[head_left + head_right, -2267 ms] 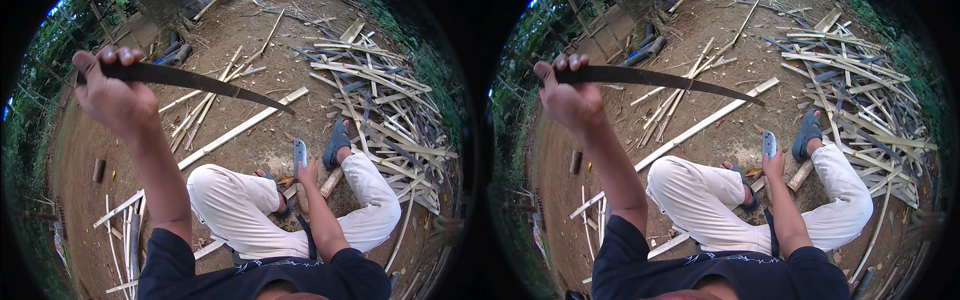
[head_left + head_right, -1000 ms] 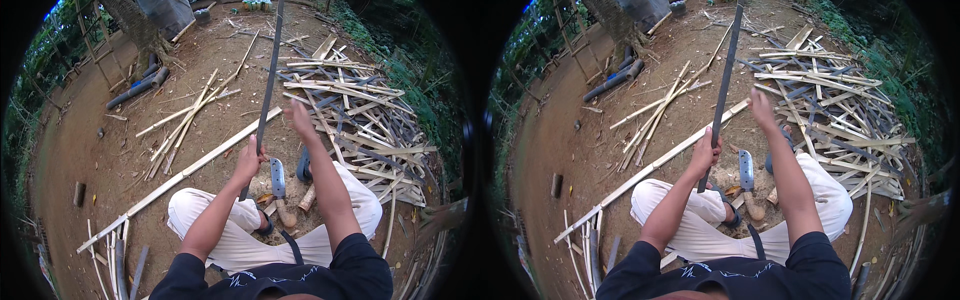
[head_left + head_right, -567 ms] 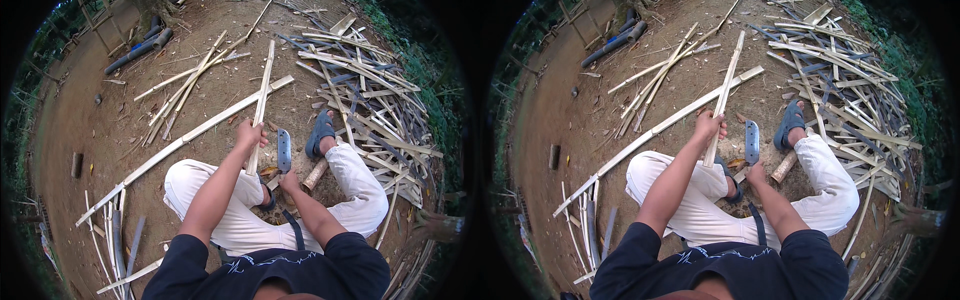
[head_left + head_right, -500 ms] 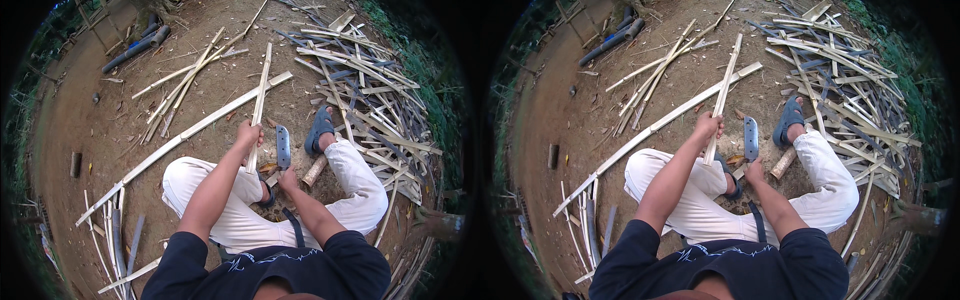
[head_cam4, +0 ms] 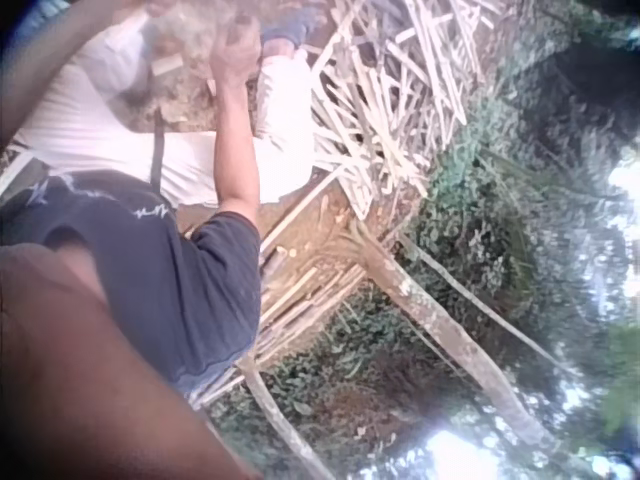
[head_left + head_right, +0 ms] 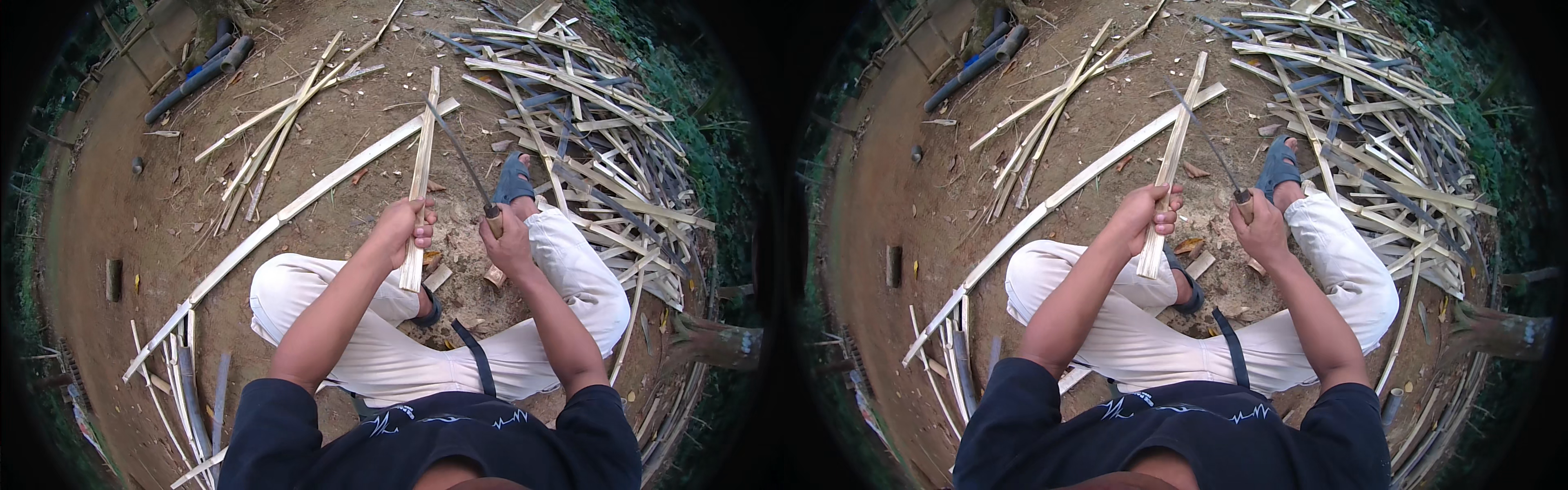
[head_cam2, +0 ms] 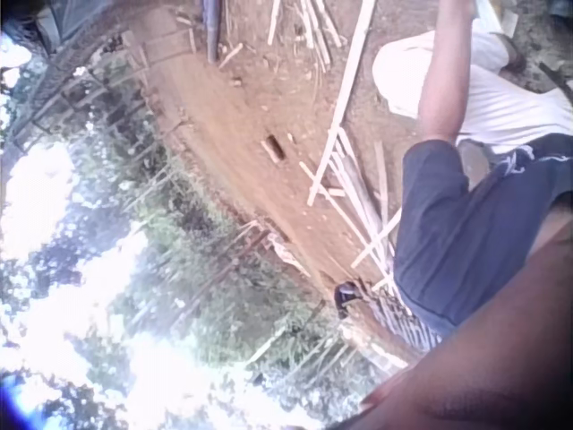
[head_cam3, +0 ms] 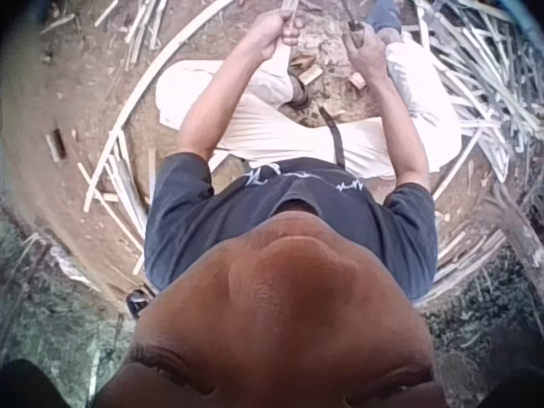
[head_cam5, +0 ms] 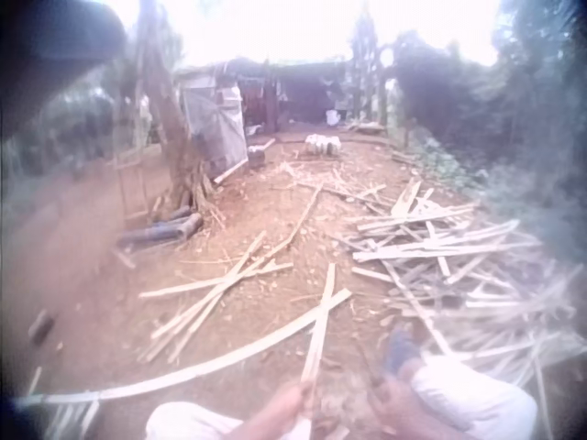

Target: The person is stripping thin layers from a bamboo pole using a machete. They pull the blade along the length of the pole repeatedly to shave off fine strips.

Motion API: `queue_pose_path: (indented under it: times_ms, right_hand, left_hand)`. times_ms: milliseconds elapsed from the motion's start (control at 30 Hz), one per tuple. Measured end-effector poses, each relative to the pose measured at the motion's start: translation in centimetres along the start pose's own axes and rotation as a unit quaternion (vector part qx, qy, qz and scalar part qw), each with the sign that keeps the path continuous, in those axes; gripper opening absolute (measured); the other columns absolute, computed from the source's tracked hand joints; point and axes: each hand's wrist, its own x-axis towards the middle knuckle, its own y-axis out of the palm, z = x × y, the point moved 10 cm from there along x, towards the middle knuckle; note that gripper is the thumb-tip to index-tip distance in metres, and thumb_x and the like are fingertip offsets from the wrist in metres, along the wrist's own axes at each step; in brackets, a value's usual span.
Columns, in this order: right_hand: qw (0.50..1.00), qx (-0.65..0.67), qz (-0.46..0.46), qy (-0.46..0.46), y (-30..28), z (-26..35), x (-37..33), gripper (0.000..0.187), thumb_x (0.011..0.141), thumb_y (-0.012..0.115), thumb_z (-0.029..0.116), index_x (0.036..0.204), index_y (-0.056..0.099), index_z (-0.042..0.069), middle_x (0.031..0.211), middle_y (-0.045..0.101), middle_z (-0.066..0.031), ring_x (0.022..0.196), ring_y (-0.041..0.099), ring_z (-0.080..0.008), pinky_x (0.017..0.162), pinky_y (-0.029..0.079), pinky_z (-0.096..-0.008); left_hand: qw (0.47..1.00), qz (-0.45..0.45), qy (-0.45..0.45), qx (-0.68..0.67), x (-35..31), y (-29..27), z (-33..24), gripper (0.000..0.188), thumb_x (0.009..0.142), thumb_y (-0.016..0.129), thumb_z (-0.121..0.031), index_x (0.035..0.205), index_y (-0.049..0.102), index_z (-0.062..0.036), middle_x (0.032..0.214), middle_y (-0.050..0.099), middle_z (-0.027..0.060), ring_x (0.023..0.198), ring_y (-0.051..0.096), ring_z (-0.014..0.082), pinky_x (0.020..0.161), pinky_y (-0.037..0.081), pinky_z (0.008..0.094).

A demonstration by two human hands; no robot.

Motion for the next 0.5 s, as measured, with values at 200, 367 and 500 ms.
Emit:
queue_pose_path:
  times_ms: [200, 367, 500]
  right_hand:
    - [0.973, -0.126, 0.103, -0.165, -1.4, 5.6, -0.2, 0.034, 0.078, 0.076, 0.022, 0.099, 0.056, 0.005, 0.08, 0.063, -0.0148, 0.073, 0.065, -0.0367, 0.064, 0.052, -0.0454]
    - [0.957, -0.151, 0.165, -0.182, 0.6, 4.9, -1.4, 0.037, 0.074, 0.079, 0.025, 0.096, 0.055, 0.006, 0.08, 0.063, -0.0129, 0.073, 0.066, -0.0324, 0.062, 0.052, -0.0435]
    - [0.947, -0.176, 0.172, -0.206, 1.1, 3.6, -1.4, 0.036, 0.075, 0.079, 0.024, 0.096, 0.055, 0.006, 0.08, 0.064, -0.013, 0.072, 0.066, -0.0319, 0.061, 0.052, -0.0443]
  left_hand:
    - [0.994, -0.042, 0.002, 0.101, -4.7, 0.0, 3.9, 0.016, 0.101, 0.047, -0.014, 0.114, 0.047, -0.0046, 0.086, 0.05, 0.0029, 0.055, 0.042, 0.0083, 0.043, 0.034, 0.0214]
    - [0.921, -0.166, 0.131, 0.328, -3.1, -2.6, 5.5, 0.02, 0.099, 0.049, -0.018, 0.105, 0.054, 0.0005, 0.089, 0.056, 0.0072, 0.064, 0.052, 0.0142, 0.061, 0.046, 0.0286]
    - [0.857, -0.215, 0.199, 0.423, -4.0, -1.8, 4.5, 0.035, 0.101, 0.046, -0.025, 0.111, 0.06, 0.005, 0.081, 0.063, 0.025, 0.076, 0.061, 0.0403, 0.073, 0.046, 0.0455]
